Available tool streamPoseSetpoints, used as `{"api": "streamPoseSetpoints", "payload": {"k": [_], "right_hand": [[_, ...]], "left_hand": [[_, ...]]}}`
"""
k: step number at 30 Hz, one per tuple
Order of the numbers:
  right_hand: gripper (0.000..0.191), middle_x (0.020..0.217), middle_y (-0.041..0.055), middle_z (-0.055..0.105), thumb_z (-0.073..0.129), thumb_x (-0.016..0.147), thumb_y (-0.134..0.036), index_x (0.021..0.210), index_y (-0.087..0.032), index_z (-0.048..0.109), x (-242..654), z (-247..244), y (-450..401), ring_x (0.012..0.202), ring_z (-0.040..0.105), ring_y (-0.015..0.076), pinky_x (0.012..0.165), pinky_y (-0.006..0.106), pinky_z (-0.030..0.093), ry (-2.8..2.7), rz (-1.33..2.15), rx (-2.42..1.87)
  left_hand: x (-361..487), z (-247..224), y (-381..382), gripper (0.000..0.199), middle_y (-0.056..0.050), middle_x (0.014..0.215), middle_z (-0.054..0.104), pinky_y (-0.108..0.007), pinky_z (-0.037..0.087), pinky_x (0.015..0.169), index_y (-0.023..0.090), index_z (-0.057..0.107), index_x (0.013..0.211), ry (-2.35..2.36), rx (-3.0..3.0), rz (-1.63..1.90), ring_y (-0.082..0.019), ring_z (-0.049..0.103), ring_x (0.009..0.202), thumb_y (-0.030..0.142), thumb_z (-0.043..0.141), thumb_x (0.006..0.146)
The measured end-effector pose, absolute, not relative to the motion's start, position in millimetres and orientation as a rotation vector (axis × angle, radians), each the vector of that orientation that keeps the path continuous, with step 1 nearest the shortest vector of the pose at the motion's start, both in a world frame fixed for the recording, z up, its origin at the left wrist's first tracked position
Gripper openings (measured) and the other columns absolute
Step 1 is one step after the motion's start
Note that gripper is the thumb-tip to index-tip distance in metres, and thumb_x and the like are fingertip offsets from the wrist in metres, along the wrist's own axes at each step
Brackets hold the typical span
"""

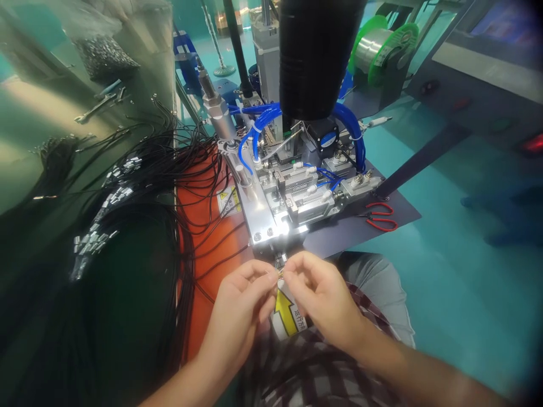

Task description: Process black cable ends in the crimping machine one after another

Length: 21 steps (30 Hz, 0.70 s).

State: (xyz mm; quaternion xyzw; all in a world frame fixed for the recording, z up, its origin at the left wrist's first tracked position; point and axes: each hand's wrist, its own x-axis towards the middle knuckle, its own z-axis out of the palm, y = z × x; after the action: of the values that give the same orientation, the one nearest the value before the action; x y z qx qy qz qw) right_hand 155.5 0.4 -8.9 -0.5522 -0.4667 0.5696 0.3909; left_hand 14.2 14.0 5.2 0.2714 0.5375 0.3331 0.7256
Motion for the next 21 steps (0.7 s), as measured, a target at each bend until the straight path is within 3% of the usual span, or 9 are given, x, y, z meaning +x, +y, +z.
{"api": "streamPoseSetpoints", "payload": {"k": [10, 17, 21], "right_hand": [[0.015, 0.046, -0.0082, 0.039, 0.058, 0.086, -0.033, 0.081, -0.019, 0.059, 166.4, -7.2, 10.8, 0.04, 0.031, 0.007, 0.038, 0.02, 0.024, -1.182, 1.594, -1.405], [0.015, 0.058, -0.0042, 0.049, 0.053, 0.087, -0.027, 0.075, -0.019, 0.053, 158.1, -8.4, 4.3, 0.05, 0.044, 0.009, 0.047, 0.021, 0.036, -1.289, 1.348, -1.425], [0.018, 0.048, -0.0077, 0.041, 0.05, 0.09, -0.031, 0.077, -0.019, 0.053, 164.2, -6.6, 9.7, 0.042, 0.038, 0.0081, 0.04, 0.02, 0.03, -1.213, 1.582, -1.393]], "left_hand": [[16.6, 10.6, 13.4, 0.022, 0.009, 0.041, 0.037, -0.017, 0.019, 0.038, 0.018, 0.054, 0.065, 1.199, 0.64, 0.692, -0.004, 0.023, 0.037, 0.031, 0.068, 0.075], [15.4, 6.1, 11.0, 0.021, 0.008, 0.041, 0.039, -0.018, 0.021, 0.04, 0.017, 0.055, 0.066, 1.199, 0.674, 0.703, -0.004, 0.025, 0.038, 0.03, 0.067, 0.077], [14.7, 5.8, 12.3, 0.022, 0.009, 0.04, 0.037, -0.017, 0.02, 0.039, 0.017, 0.055, 0.067, 1.204, 0.69, 0.665, -0.004, 0.023, 0.037, 0.032, 0.067, 0.078]]}}
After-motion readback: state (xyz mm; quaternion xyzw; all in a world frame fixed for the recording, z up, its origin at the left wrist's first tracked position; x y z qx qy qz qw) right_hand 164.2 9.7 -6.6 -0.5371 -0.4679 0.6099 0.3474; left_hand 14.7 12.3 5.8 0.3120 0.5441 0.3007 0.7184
